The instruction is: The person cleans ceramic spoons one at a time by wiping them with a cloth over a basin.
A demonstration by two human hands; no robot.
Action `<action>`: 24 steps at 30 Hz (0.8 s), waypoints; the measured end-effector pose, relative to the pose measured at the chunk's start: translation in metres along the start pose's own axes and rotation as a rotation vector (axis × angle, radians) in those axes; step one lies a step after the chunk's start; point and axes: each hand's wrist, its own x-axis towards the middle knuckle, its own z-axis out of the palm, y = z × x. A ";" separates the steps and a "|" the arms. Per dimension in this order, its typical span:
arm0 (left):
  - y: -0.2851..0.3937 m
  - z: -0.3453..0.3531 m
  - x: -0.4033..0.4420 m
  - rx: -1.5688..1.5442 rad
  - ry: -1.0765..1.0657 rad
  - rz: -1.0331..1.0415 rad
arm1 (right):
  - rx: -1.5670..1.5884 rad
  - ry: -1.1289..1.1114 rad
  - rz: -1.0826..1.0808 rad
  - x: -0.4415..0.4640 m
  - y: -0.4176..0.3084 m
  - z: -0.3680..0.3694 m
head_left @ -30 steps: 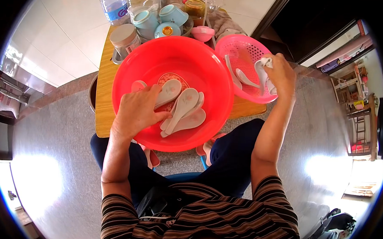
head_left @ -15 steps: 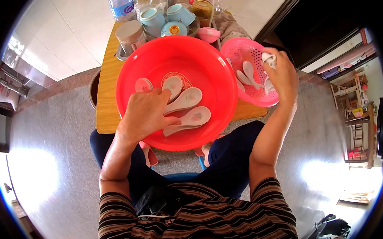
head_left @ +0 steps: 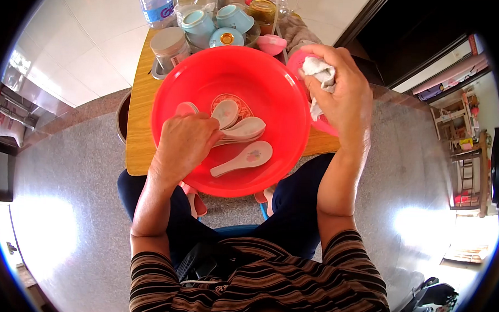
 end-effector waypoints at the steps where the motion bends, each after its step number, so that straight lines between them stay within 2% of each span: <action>1: 0.000 -0.002 0.000 0.017 0.009 0.029 | 0.040 0.004 0.014 -0.003 -0.002 0.005; 3: 0.000 -0.003 0.000 0.029 0.024 0.050 | 0.079 0.001 0.020 -0.007 -0.006 0.011; 5: 0.001 -0.004 0.001 -0.047 0.195 0.053 | 0.299 -0.001 0.070 -0.011 -0.011 0.017; 7: 0.001 -0.005 0.003 -0.106 0.259 0.026 | 0.379 -0.025 0.078 -0.015 -0.018 0.023; 9: 0.005 -0.009 0.003 -0.164 0.317 0.008 | 0.561 0.015 -0.074 -0.021 -0.025 0.037; 10: 0.010 -0.015 0.001 -0.400 0.320 -0.039 | 0.479 0.114 -0.305 -0.019 -0.027 0.046; 11: 0.013 -0.018 -0.001 -0.637 0.316 -0.086 | 0.478 0.117 -0.301 -0.018 -0.030 0.051; 13: 0.017 -0.018 -0.003 -0.613 0.358 -0.050 | 0.236 0.100 -0.426 -0.019 -0.032 0.057; 15: 0.018 -0.018 -0.004 -0.587 0.408 -0.019 | 0.246 0.069 -0.416 -0.019 -0.029 0.059; 17: 0.019 -0.018 -0.005 -0.617 0.417 -0.034 | 0.816 -0.023 0.004 -0.022 -0.029 0.062; 18: 0.020 -0.018 -0.005 -0.619 0.418 -0.037 | 0.848 -0.092 0.113 -0.021 -0.028 0.058; 19: 0.021 -0.017 -0.005 -0.645 0.448 -0.026 | 0.848 -0.094 0.114 -0.019 -0.025 0.053; 21: 0.022 -0.018 -0.005 -0.671 0.475 -0.014 | 0.968 -0.286 0.363 -0.016 -0.020 0.045; 24: 0.023 -0.020 -0.004 -0.706 0.369 -0.051 | 1.009 -0.160 0.279 -0.019 -0.023 0.047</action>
